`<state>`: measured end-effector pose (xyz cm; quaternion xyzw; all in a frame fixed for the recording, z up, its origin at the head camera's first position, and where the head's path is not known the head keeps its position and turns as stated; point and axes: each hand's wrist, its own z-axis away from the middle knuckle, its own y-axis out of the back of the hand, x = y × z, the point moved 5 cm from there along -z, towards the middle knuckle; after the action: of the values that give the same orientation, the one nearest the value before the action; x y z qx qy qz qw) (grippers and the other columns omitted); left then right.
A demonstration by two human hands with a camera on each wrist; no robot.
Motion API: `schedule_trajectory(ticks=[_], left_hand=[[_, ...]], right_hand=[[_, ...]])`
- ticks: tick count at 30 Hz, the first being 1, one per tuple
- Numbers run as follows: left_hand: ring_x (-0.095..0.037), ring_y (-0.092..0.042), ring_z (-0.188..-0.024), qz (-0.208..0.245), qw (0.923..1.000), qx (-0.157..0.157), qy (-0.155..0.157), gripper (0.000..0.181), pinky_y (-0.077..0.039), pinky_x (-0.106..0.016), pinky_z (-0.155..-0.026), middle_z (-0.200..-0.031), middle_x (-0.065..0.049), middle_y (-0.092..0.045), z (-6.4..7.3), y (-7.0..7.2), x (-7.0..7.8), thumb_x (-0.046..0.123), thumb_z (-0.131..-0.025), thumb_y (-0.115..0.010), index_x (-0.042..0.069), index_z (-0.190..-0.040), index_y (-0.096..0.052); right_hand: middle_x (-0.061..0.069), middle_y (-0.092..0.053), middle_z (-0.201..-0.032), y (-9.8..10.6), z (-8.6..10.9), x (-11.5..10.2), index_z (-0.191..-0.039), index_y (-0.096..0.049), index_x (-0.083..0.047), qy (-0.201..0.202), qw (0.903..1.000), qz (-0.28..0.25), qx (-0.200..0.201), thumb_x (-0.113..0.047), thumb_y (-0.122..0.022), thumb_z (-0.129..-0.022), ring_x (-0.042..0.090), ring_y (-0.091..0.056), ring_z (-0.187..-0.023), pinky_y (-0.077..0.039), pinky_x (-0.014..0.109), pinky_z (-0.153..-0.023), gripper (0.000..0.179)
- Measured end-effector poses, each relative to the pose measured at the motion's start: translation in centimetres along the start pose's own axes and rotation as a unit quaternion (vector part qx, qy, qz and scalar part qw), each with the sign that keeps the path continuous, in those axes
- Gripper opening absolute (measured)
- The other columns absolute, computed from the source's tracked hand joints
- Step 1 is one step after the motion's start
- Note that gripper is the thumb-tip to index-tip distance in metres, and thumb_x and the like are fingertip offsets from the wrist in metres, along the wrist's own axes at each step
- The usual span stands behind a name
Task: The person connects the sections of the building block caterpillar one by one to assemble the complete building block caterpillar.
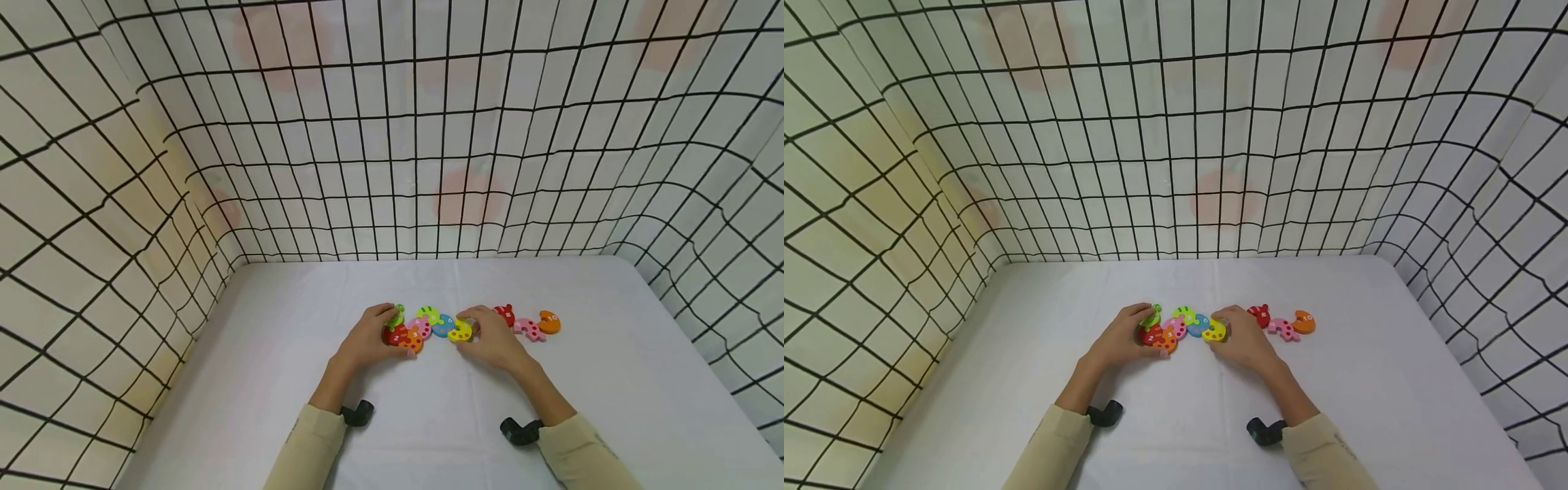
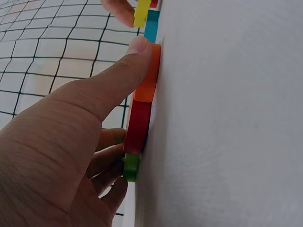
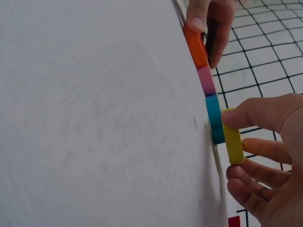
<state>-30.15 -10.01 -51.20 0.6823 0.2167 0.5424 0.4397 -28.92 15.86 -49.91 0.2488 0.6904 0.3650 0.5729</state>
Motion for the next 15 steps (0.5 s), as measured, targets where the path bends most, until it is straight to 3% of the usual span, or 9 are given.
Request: schedule_trajectory(ticks=[15], left_hand=[[-0.026,-0.037,-0.151,-0.005,0.9998,0.009,-0.014,0.105,-0.039,-0.046,-0.121,-0.16,-0.007,-0.043,0.06,0.03,0.24,0.064,-0.071,-0.087,0.01,-0.154,-0.049]], right_hand=[[0.013,-0.065,-0.115,-0.31,-0.25,-0.26,-0.122,-0.072,-0.004,-0.019,0.9998,-0.004,-0.004,-0.021,-0.087,-0.077,0.02,-0.054,-0.085,-0.049,0.028,-0.072,0.051]])
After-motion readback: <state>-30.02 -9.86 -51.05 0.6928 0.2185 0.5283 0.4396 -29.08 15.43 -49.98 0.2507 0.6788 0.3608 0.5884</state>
